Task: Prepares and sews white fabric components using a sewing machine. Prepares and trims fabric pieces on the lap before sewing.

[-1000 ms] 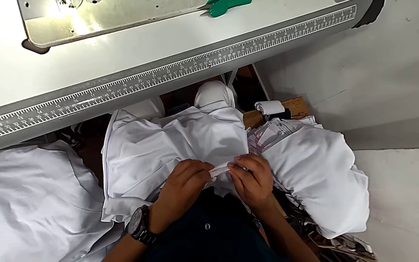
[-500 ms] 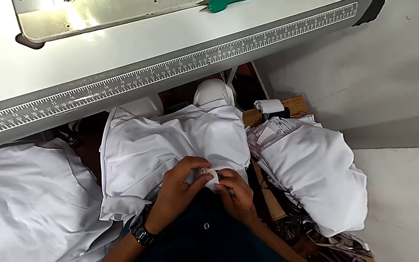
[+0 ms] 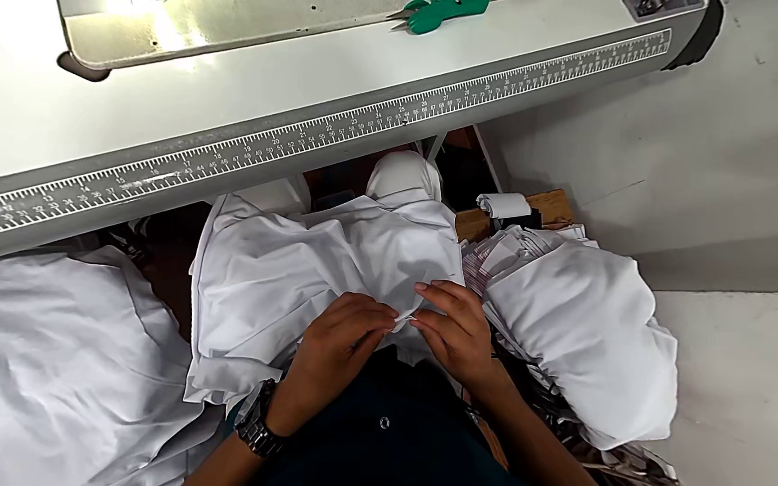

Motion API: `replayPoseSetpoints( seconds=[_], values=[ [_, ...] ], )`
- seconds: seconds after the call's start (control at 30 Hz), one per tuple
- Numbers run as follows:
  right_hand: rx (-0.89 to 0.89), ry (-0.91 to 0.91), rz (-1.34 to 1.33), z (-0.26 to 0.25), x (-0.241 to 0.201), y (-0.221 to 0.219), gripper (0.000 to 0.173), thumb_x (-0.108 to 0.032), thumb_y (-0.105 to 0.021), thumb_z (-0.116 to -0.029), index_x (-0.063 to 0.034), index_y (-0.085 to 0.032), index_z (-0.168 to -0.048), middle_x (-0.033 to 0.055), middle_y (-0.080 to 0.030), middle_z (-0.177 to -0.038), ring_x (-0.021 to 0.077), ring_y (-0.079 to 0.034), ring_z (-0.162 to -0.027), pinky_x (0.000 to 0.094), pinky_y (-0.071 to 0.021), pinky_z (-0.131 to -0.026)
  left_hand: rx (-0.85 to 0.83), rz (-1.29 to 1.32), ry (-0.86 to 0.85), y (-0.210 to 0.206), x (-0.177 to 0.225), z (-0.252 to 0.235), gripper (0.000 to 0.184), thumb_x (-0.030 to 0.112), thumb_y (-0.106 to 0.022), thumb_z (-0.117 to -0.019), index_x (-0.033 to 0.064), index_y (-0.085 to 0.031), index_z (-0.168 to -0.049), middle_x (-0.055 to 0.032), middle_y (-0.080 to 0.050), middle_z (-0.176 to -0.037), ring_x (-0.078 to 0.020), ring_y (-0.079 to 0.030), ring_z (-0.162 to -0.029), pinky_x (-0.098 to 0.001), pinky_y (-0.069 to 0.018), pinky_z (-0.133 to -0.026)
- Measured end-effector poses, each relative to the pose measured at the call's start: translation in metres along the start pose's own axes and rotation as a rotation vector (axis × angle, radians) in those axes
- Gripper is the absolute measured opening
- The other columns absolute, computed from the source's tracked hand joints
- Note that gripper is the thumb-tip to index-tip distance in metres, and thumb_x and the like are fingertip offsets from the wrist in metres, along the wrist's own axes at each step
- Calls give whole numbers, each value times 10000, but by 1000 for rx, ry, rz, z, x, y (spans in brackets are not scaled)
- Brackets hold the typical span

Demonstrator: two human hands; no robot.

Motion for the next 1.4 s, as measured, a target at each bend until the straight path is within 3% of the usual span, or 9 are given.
replayPoseSetpoints(
  seconds=[0.27, 0.47, 0.77, 0.87, 0.97, 1.13, 1.23, 1.33, 1.4],
  values=[
    [-119, 221, -46, -18, -5, 10, 75, -113, -720, -953, -51, -715, -994, 93, -726, -1109, 248, -660, -1174, 409, -532, -1042, 10, -14, -37, 8, 3, -3, 59, 89, -666, -967, 76, -722, -981, -6, -743, -1076, -137, -672, -1093, -290, -556, -978],
    [-209, 287, 8, -39, -19, 26, 90, -112, -740, -941, -38, -712, -984, 95, -690, -1007, 202, -684, -970, 325, -589, -874, 90, -44, -131, 17, 9, -3, 26, 56, -676, -952, 60, -697, -936, -52, -731, -1127, -173, -670, -1124, -324, -561, -988],
    [-265, 289, 27, -73, -37, 37, 207, -122, -729, -942, -56, -604, -791, 76, -672, -933, 171, -678, -900, 302, -590, -821, 197, -30, -201, 22, 12, -3, 108, 39, -681, -930, 70, -644, -834, -52, -720, -1040, -199, -679, -1117, -428, -530, -1065],
    [-316, 312, 50, -77, -40, 33, 190, -113, -711, -953, -57, -612, -801, 77, -685, -937, 185, -684, -914, 323, -585, -843, 164, 36, -72, 19, 5, -5, 82, 120, -690, -953, 68, -674, -1014, -17, -703, -1028, -132, -672, -1066, -329, -561, -988],
    [-353, 322, 69, -80, -44, 32, 184, -103, -711, -954, -60, -601, -813, 76, -687, -952, 189, -687, -933, 330, -587, -857, 50, 101, 63, 15, -2, -7, 319, 220, -653, -996, 82, -667, -1283, 14, -653, -1043, -63, -635, -959, -231, -564, -859],
    [-386, 341, 95, -89, -53, 33, 173, -95, -707, -958, -58, -601, -826, 80, -675, -962, 196, -676, -935, 331, -584, -843, 134, 186, 41, 24, 1, -7, 143, 168, -675, -979, 102, -782, -1046, 17, -686, -1049, -53, -663, -958, -212, -591, -824],
    [-369, 311, 86, -94, -56, 32, 115, -106, -713, -957, -54, -628, -900, 76, -669, -978, 185, -673, -950, 319, -588, -852, 238, 71, -58, 33, 11, -4, 136, 125, -675, -968, 95, -788, -1038, -7, -702, -1047, -79, -666, -1002, -229, -583, -864],
    [-360, 252, 95, -103, -60, 28, 184, -145, -705, -974, -44, -675, -1124, 78, -682, -1003, 160, -675, -938, 287, -585, -835, 360, -58, -205, 45, 21, 1, 130, 101, -695, -955, 85, -780, -1052, -56, -697, -1023, -152, -664, -1051, -294, -572, -922],
    [-381, 237, 80, -110, -66, 25, 167, -160, -684, -988, -66, -721, -1121, 58, -643, -966, 130, -637, -909, 247, -557, -795, 427, -102, -268, 53, 27, 4, 119, 87, -695, -953, 77, -767, -1048, -68, -697, -1023, -182, -669, -1070, -343, -571, -961]
  ],
)
Point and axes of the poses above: each hand's wrist, its own z-axis away from the middle knuckle, its own y-axis out of the back of the hand, x = y × z, the point moved 6 cm from there along -z, towards the middle knuckle
